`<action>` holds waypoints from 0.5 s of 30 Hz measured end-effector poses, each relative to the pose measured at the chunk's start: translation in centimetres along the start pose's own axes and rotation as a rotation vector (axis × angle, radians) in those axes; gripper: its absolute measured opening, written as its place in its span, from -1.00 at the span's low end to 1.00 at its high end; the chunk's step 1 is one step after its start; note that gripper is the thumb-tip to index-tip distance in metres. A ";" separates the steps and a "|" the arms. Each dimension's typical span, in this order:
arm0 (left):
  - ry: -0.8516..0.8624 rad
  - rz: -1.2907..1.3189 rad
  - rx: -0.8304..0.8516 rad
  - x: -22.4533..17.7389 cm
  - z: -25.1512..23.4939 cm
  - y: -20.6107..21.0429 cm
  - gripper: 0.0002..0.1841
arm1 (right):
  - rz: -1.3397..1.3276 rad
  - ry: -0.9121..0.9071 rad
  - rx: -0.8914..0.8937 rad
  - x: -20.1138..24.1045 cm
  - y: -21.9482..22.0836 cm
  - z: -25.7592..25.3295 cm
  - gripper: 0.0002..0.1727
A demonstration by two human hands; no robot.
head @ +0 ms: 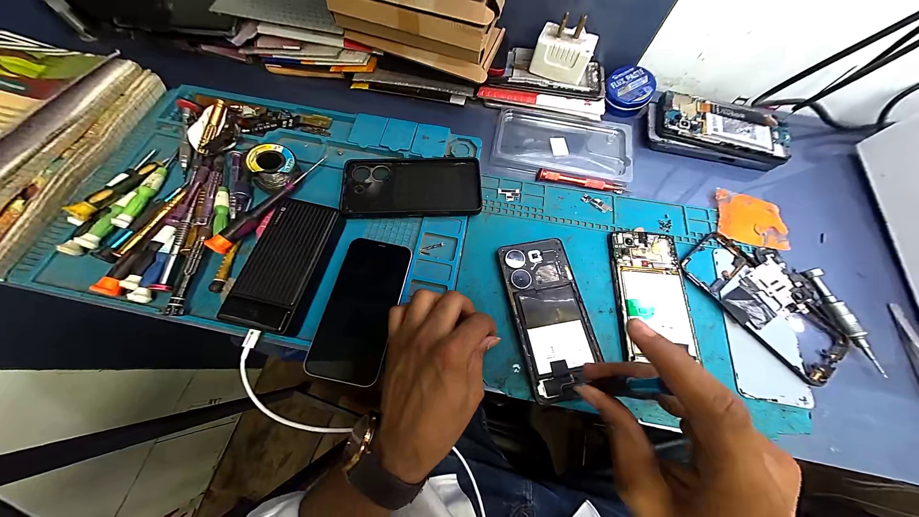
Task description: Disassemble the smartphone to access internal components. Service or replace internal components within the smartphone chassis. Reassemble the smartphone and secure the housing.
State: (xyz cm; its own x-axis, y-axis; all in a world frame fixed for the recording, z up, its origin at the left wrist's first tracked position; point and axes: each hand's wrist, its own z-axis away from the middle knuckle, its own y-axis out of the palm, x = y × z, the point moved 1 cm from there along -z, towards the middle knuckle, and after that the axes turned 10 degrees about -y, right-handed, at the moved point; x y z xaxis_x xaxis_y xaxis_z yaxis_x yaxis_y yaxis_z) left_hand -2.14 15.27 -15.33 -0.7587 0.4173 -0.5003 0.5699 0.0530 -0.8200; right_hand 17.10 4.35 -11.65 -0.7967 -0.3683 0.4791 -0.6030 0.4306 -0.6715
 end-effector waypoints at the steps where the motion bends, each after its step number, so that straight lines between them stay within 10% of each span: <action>1: 0.007 0.003 -0.008 -0.1 0.0 0.2 -0.84 | 0.051 0.004 -0.060 -0.1 0.3 0.1 -0.35; 15: -0.090 0.372 0.072 -0.9 0.4 -1.2 -0.76 | -0.001 0.028 -0.038 0.0 0.2 0.0 -0.40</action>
State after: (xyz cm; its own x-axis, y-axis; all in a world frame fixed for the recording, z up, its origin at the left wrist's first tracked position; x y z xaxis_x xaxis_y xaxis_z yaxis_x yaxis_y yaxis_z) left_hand -2.32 14.47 -14.00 -0.5310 0.3142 -0.7870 0.7902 -0.1518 -0.5938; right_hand 16.98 4.36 -11.76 -0.7965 -0.3462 0.4956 -0.6046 0.4616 -0.6492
